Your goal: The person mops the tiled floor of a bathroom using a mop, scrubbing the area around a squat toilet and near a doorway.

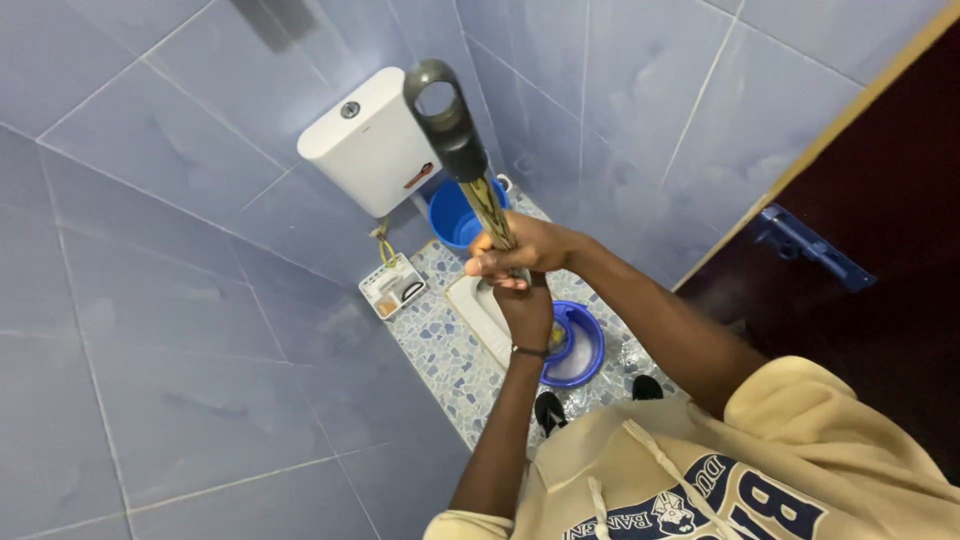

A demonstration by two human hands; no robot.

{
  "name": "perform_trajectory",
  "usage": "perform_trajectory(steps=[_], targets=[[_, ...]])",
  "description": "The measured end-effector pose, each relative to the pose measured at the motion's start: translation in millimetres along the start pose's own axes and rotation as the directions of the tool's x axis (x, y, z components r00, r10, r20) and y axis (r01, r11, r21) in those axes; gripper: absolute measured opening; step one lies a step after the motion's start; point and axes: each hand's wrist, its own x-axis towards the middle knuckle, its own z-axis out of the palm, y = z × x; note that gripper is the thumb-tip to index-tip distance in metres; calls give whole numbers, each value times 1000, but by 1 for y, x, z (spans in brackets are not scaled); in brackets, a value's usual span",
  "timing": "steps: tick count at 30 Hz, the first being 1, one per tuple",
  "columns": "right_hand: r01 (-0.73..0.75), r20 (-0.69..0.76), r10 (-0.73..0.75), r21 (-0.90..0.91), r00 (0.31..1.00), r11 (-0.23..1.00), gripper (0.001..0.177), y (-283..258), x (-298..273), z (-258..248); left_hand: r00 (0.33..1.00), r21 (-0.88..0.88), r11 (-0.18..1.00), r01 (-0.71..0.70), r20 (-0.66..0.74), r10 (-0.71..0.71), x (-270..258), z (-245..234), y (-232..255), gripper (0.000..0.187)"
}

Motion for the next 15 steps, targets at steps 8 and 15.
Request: perform_trajectory(steps=[8, 15], targets=[[6, 47, 2, -178, 999, 984, 53, 18, 24, 7, 976, 146, 985, -90, -182, 116, 9, -7, 1, 35], [7, -329, -54, -144, 943, 990, 52, 53, 16, 4, 994, -88, 990, -110, -12, 109, 28, 0, -22, 36]])
